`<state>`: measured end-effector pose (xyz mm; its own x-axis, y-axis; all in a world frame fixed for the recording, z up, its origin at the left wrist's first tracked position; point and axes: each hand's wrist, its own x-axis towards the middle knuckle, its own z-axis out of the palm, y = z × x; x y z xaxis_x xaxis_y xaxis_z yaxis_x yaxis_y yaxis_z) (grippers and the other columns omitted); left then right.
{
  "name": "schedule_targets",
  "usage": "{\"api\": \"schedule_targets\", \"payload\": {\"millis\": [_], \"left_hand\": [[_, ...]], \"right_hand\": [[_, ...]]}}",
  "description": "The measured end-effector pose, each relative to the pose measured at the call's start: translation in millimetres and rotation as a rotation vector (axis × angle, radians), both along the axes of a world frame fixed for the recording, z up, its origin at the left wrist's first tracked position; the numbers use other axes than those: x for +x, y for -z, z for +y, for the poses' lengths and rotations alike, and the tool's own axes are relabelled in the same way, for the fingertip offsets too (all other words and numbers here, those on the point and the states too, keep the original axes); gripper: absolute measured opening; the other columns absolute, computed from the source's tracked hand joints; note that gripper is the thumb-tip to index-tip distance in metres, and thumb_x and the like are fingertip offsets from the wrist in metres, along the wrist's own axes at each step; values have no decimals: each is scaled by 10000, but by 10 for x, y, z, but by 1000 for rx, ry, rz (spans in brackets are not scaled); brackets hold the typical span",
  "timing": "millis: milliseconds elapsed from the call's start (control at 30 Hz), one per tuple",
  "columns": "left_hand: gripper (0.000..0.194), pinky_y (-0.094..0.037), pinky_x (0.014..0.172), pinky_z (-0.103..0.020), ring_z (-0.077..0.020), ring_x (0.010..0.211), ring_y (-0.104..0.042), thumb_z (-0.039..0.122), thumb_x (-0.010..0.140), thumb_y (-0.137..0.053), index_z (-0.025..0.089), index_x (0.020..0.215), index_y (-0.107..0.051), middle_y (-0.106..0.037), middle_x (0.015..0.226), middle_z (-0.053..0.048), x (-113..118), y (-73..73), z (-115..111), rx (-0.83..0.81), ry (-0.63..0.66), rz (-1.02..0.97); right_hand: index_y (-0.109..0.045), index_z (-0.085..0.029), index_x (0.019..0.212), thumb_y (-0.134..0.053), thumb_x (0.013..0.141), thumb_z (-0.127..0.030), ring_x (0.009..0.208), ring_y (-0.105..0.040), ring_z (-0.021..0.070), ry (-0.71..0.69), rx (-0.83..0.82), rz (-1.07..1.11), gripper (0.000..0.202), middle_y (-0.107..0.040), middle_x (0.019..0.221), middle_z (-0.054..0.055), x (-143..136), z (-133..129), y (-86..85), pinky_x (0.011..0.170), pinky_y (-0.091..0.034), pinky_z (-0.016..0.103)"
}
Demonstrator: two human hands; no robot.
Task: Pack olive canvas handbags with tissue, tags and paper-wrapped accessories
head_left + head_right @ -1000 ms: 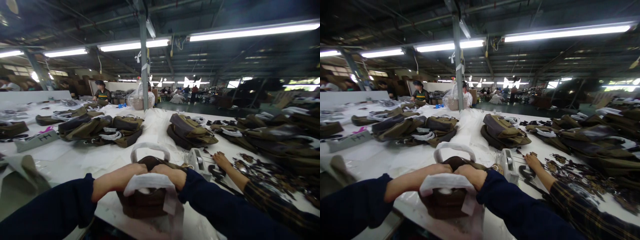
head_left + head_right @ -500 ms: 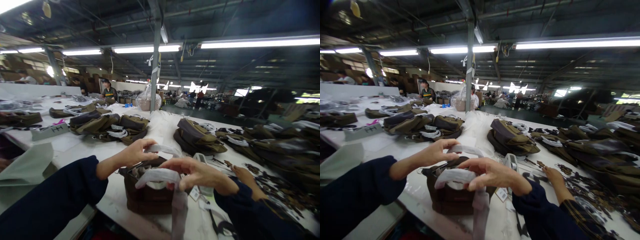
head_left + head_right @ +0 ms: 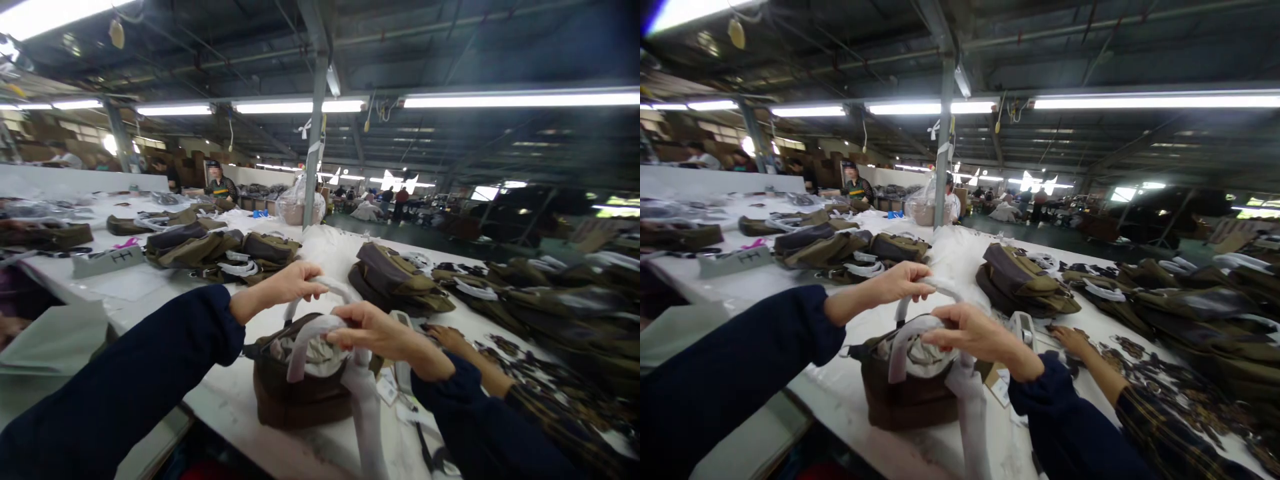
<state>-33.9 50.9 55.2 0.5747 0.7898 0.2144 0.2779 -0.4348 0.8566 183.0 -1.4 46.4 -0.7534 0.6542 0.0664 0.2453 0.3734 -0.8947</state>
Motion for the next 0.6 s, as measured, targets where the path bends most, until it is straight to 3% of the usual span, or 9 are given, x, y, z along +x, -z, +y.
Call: {"api": "schedule_targets", "payload": {"millis": [100, 200, 300, 333, 433, 500, 600], "left_hand": [[285, -495, 714, -281, -174, 779, -634, 374, 802, -656, 137, 962, -646, -677, 859, -41, -87, 204, -15, 101, -103, 26], [473, -465, 900, -322, -219, 1069, -588, 383, 793, -690, 192, 1207, -563, -625, 1174, -70, -129, 289, -108, 341, -285, -59], [237, -461, 835, -295, -183, 940, -590, 337, 843, -644, 185, 1021, -608, -623, 1032, -47, -119, 296, -225, 521, -431, -55], [157, -459, 773, -277, -164, 847, -584, 325, 866, -615, 181, 929, -615, -620, 936, -29, -106, 293, -261, 534, -420, -30], [193, -434, 657, -244, -138, 711, -556, 325, 900, -575, 176, 786, -620, -602, 772, -2, -52, 272, -363, 485, -277, 46], [183, -451, 711, -249, -150, 769, -580, 317, 911, -565, 174, 834, -651, -633, 825, -21, -13, 229, -434, 505, -243, 30], [192, -455, 846, -267, -173, 895, -610, 303, 928, -542, 188, 966, -691, -677, 963, -50, 65, 139, -527, 539, -161, 26]], "right_hand": [[-666, -155, 924, -620, 874, -470, 690, -533, 109, 102, 49, 60, 322, -617, 774, -3, 163, 0, 89, 627, -420, 216], [-656, -165, 994, -508, 926, -490, 832, -596, 156, 421, 133, 211, 364, -657, 923, 46, 449, 118, 275, 745, -481, 269], [-617, -171, 859, -579, 863, -507, 697, -567, 149, 795, 244, 192, 339, -614, 771, 24, 754, 281, 631, 605, -474, 257], [-599, -177, 830, -607, 839, -507, 656, -544, 143, 872, 293, 145, 331, -585, 721, 10, 835, 326, 772, 558, -456, 248], [-555, -192, 856, -640, 793, -532, 611, -534, 140, 1019, 312, 79, 356, -562, 742, 2, 972, 400, 1152, 461, -424, 231], [-535, -198, 906, -625, 786, -561, 566, -547, 136, 1023, 195, 86, 392, -557, 776, 0, 977, 402, 1309, 397, -396, 221], [-519, -214, 1016, -638, 770, -568, 517, -555, 117, 998, 37, 156, 448, -553, 821, -11, 912, 384, 1395, 354, -371, 202]]}}
